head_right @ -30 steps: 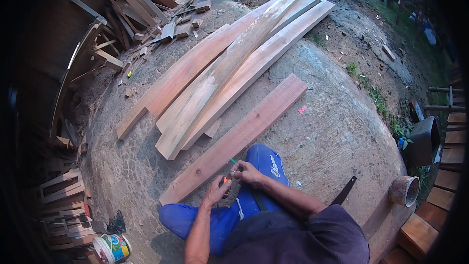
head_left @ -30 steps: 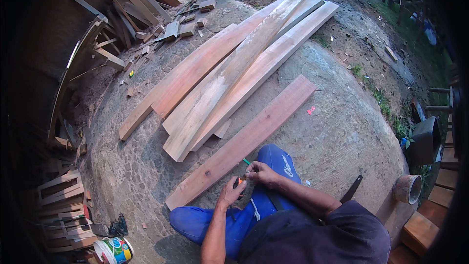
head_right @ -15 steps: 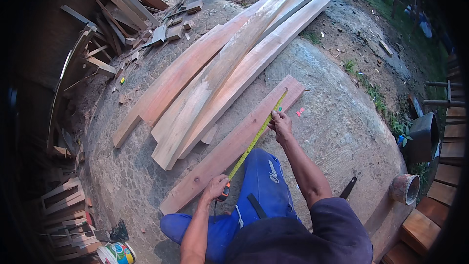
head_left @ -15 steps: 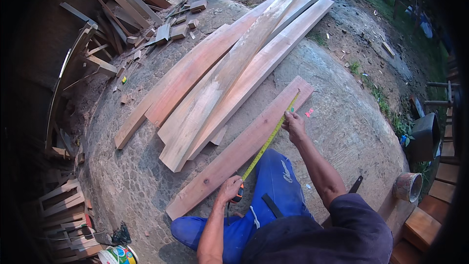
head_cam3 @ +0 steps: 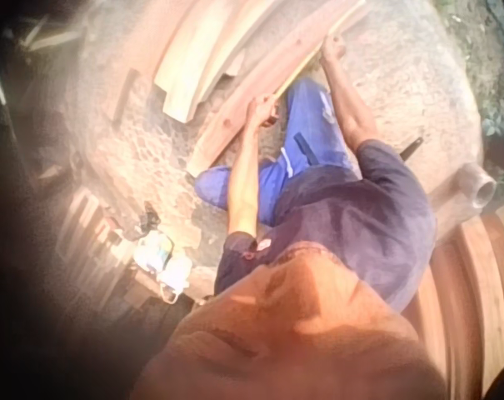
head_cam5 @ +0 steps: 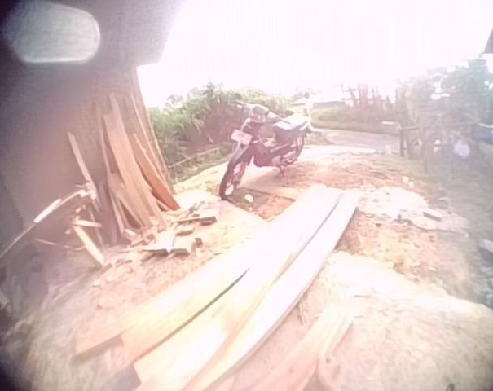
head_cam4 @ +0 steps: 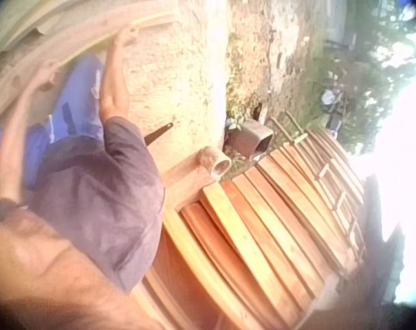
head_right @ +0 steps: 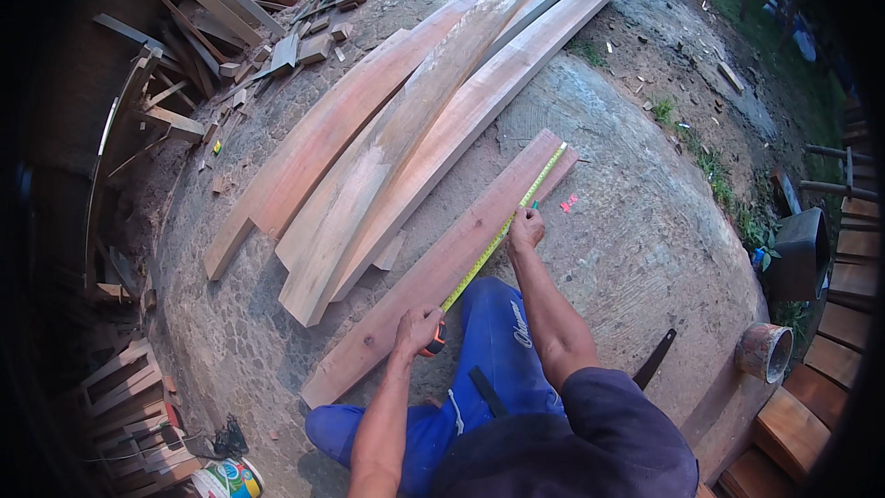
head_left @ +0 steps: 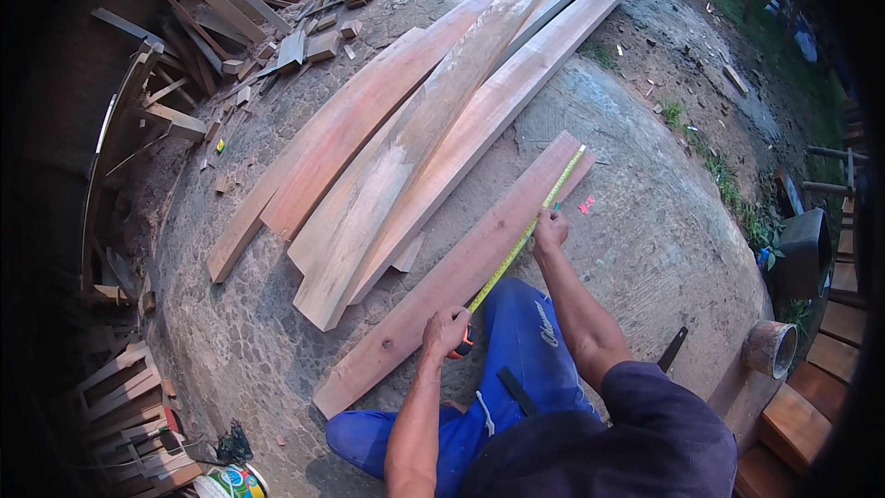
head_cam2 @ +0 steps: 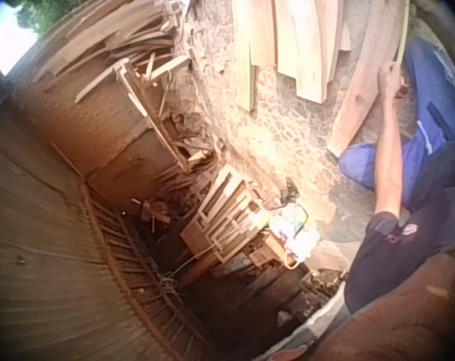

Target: The person sits on the ground and uses a hand saw to cut wooden planks. They measure the wood with a tape measure and mark it with a pencil before sawing through the planks.

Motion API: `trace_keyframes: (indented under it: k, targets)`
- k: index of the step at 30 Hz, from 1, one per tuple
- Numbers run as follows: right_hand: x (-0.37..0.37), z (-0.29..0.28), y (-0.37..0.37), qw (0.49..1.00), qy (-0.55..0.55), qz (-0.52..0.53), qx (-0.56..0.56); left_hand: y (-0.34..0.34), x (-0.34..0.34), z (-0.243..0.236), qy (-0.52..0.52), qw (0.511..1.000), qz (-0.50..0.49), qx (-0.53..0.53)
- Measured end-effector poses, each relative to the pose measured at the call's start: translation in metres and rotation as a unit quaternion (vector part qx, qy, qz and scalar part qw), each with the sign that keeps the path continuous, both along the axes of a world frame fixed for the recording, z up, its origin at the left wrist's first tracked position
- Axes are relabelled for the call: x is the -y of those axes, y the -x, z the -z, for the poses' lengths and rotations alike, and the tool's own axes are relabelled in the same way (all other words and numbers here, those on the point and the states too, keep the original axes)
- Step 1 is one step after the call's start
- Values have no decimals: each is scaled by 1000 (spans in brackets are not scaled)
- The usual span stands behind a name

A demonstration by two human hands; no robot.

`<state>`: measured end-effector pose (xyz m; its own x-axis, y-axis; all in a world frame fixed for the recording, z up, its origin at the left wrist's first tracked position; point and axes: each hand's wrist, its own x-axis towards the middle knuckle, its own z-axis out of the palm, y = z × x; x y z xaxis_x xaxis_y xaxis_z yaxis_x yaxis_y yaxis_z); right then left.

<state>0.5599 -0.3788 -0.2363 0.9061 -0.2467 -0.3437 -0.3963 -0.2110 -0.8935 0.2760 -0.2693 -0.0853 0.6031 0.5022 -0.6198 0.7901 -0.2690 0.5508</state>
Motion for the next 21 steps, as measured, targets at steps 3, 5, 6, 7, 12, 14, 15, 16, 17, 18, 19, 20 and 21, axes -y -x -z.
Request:
trace_keyframes:
  k: [3, 5, 6, 7, 12, 14, 15, 16, 17, 18, 19, 20, 21]
  targets:
    - [-1, -1, -8, 1000, -13, -1, -7, -13, -2, 3, -17, 1000, -1, -15]
    - [-1, -4, -13, 999, -40, -12, -20, -18, -3, 7, -33, 999, -5, -15]
    - [-1, -6, -15, 999, -30, -25, -22, -20, -4, 9, -25, 1000, -7, -8]
    - [-1, -8, -17, 999, -31, -33, -30, -20, -5, 11, -23, 1000, -7, -10]
    - [8, -10, -14, 990, -78, -102, -67, -13, -15, 27, -29, 998, -6, -48]
    - [18, -8, -10, 984, -111, -118, -73, -11, -19, 35, -36, 997, -8, -74]
    - [24, -8, -8, 985, -108, -124, -46, -11, -20, 39, -33, 997, -16, -74]
    - [32, -8, -7, 985, -113, -128, -32, -11, -21, 43, -41, 995, -22, -83]
    - [41, -8, -7, 984, -121, -125, -39, -10, -22, 47, -50, 994, -27, -95]
    - [51, -9, -8, 983, -114, -144, -21, -10, -24, 50, -57, 992, -32, -104]
    - [61, -11, -9, 982, -110, -154, -24, -9, -25, 53, -66, 990, -35, -116]
    - [71, -14, -12, 983, -96, -148, -39, -8, -27, 55, -74, 988, -36, -129]
    - [79, -17, -15, 980, -63, -186, 26, -6, -28, 57, -72, 986, -39, -144]
